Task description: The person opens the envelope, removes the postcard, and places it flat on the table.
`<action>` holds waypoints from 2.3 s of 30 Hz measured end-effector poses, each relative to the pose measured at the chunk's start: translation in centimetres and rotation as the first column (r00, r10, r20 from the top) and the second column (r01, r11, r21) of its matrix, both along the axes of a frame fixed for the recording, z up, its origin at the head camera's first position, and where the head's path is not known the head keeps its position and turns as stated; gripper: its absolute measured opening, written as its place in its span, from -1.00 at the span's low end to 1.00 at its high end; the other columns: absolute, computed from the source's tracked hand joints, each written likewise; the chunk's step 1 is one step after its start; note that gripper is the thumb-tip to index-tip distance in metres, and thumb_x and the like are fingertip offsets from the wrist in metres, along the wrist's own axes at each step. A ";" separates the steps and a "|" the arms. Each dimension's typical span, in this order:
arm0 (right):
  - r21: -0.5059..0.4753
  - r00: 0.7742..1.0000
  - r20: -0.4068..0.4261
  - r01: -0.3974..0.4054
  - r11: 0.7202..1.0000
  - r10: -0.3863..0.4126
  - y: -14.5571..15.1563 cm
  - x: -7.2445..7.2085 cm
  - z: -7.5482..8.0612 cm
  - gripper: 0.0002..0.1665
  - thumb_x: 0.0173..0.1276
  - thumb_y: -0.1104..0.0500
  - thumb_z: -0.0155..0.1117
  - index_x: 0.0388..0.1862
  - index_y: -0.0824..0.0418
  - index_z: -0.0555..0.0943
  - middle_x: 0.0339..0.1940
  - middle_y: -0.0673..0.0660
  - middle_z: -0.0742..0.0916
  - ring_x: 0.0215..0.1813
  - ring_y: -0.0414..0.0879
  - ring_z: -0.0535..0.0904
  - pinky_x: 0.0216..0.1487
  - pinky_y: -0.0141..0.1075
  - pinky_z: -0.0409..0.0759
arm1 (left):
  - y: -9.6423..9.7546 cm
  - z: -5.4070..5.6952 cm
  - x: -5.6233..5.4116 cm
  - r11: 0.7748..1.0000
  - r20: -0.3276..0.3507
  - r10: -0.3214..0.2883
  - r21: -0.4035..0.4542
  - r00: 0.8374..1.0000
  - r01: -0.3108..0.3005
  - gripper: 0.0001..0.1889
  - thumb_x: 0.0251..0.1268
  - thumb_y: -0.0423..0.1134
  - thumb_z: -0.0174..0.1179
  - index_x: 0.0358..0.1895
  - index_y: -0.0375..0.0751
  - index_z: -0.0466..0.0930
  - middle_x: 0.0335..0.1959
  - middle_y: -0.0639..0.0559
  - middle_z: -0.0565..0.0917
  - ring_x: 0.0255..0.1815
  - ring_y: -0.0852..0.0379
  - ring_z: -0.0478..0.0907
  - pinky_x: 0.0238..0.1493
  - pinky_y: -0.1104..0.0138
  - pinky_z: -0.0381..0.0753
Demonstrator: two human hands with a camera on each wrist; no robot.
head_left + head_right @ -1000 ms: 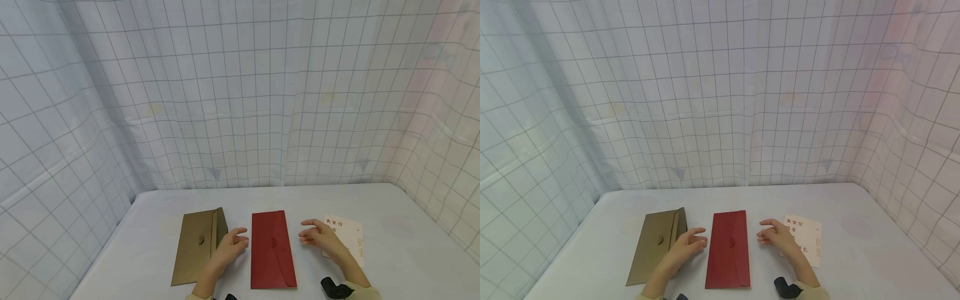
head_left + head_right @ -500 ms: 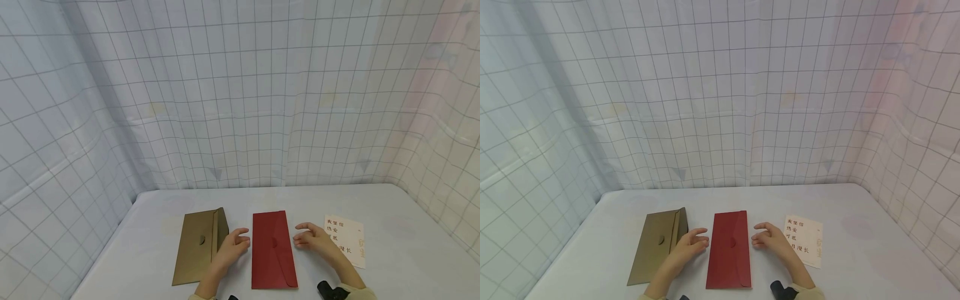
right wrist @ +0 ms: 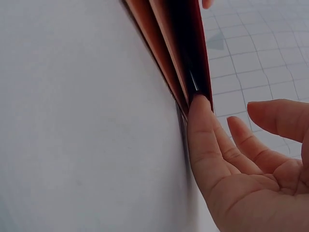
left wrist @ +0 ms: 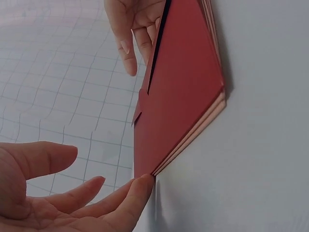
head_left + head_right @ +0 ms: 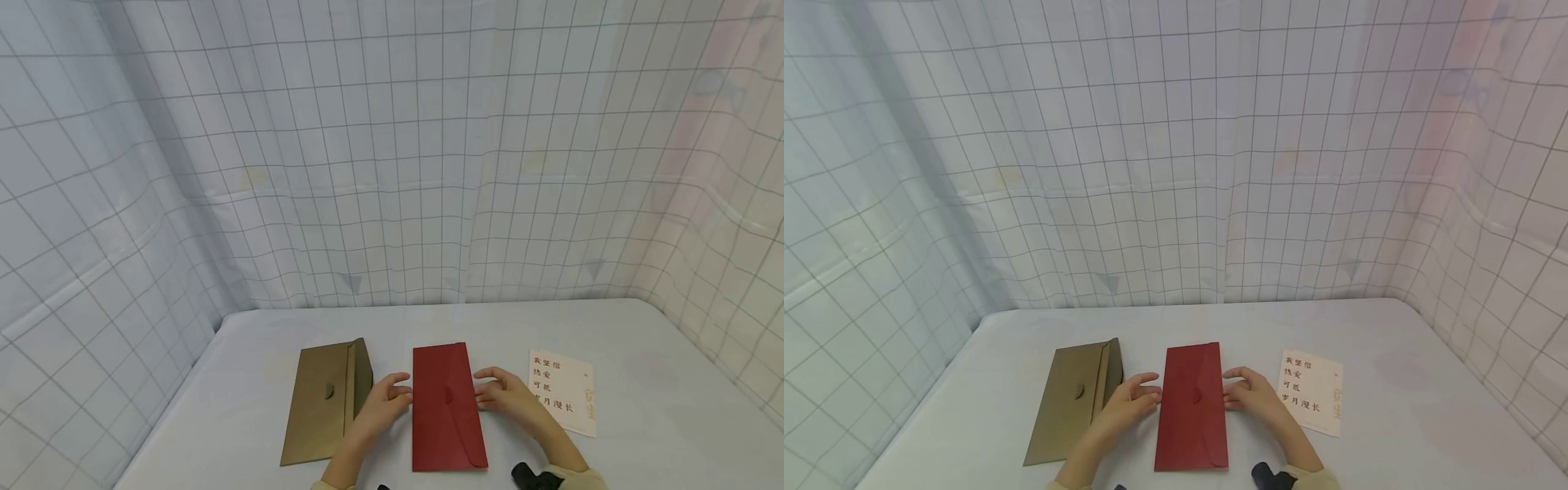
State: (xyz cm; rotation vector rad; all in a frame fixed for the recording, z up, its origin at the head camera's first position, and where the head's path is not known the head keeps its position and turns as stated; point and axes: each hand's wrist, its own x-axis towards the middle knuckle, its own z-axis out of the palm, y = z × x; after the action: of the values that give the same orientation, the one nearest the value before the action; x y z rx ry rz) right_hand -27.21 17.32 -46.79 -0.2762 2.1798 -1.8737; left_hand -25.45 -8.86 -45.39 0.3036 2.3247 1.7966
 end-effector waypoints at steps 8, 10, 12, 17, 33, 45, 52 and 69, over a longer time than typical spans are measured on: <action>-0.012 1.000 -0.005 -0.017 1.000 0.017 -0.1 0.1 0.0 -0.48 0.32 0.30 0.04 0.20 0.54 0.27 -0.09 0.28 0.69 -0.19 -0.23 0.62 -0.14 -0.41 0.62 | 0.1 0.0 0.1 1.000 -0.005 0.003 0.003 1.000 -0.003 -0.51 0.30 -0.33 0.03 0.25 -0.48 0.27 0.04 -0.41 0.56 0.05 -0.13 0.54 0.04 0.09 0.56; -0.009 1.000 -0.016 -0.026 1.000 0.026 -0.2 0.1 -0.1 -0.49 0.32 0.29 0.06 0.19 0.53 0.28 -0.11 0.24 0.70 -0.19 -0.25 0.62 -0.14 -0.41 0.62 | 0.2 0.0 0.2 1.000 -0.004 0.001 0.001 1.000 -0.001 -0.51 0.30 -0.32 0.03 0.26 -0.48 0.27 0.05 -0.41 0.56 0.06 -0.14 0.54 0.05 0.08 0.55; 0.004 0.999 -0.036 -0.039 0.999 0.039 -0.2 0.1 -0.2 -0.49 0.32 0.28 0.08 0.19 0.53 0.29 -0.14 0.20 0.70 -0.20 -0.27 0.61 -0.14 -0.41 0.62 | 0.2 0.1 0.2 1.000 -0.003 -0.004 0.004 1.000 0.005 -0.51 0.31 -0.32 0.03 0.26 -0.48 0.26 0.06 -0.41 0.55 0.08 -0.15 0.53 0.06 0.07 0.55; 0.036 0.997 -0.076 -0.029 0.999 0.031 -0.6 0.2 -0.2 -0.50 0.31 0.27 0.15 0.16 0.51 0.35 -0.20 0.16 0.70 -0.24 -0.32 0.57 -0.17 -0.43 0.60 | 0.3 0.1 0.2 1.000 -0.001 -0.016 0.018 1.000 0.016 -0.51 0.32 -0.33 0.02 0.26 -0.49 0.25 0.07 -0.42 0.53 0.09 -0.17 0.52 0.08 0.07 0.54; -0.053 0.999 -0.051 -0.006 0.999 0.003 -0.9 0.6 0.2 -0.43 0.29 0.26 0.20 0.22 0.48 0.34 -0.25 -0.05 0.72 -0.24 -0.34 0.60 -0.14 -0.43 0.61 | 0.2 0.1 0.2 0.999 -0.033 0.004 0.050 0.999 -0.002 -0.55 0.29 -0.37 0.04 0.25 -0.40 0.32 0.07 -0.39 0.52 0.06 -0.08 0.51 0.02 0.16 0.57; -0.078 0.999 -0.041 -0.031 0.996 0.028 -1.3 0.7 0.4 -0.41 0.29 0.23 0.21 0.24 0.45 0.33 -0.15 -0.01 0.73 -0.17 -0.35 0.61 -0.11 -0.42 0.61 | 1.3 -0.4 0.2 0.958 0.107 -0.075 0.282 0.991 0.042 -0.49 0.28 -0.42 0.06 0.32 -0.31 0.27 0.31 -0.32 0.37 0.19 0.07 0.43 0.01 0.38 0.50; -0.096 0.999 -0.043 -0.024 0.995 0.020 -1.6 0.7 0.5 -0.42 0.33 0.22 0.16 0.25 0.46 0.32 -0.10 0.10 0.72 -0.16 -0.32 0.63 -0.11 -0.41 0.61 | 1.8 -0.3 0.3 0.932 0.132 -0.058 0.362 0.990 0.006 -0.48 0.25 -0.49 0.07 0.30 -0.29 0.29 0.23 -0.29 0.46 0.06 0.16 0.53 -0.08 0.38 0.59; 0.096 0.981 -0.132 0.154 0.984 -0.140 -3.3 0.9 0.5 -0.38 0.17 0.03 0.35 0.21 0.15 0.45 0.15 0.27 0.62 0.12 0.01 0.59 0.06 -0.28 0.58 | 3.1 0.6 1.5 0.941 0.043 0.081 0.325 0.996 -0.090 -0.50 0.20 -0.52 0.10 0.26 -0.29 0.36 0.13 -0.35 0.54 0.01 0.06 0.59 -0.12 0.33 0.61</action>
State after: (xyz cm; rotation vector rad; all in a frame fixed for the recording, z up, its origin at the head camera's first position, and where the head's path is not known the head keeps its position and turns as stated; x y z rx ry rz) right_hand -26.27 14.03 -46.28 -0.2224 2.4352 -1.8536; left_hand -23.99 -5.80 -44.78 0.2226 2.0417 2.2148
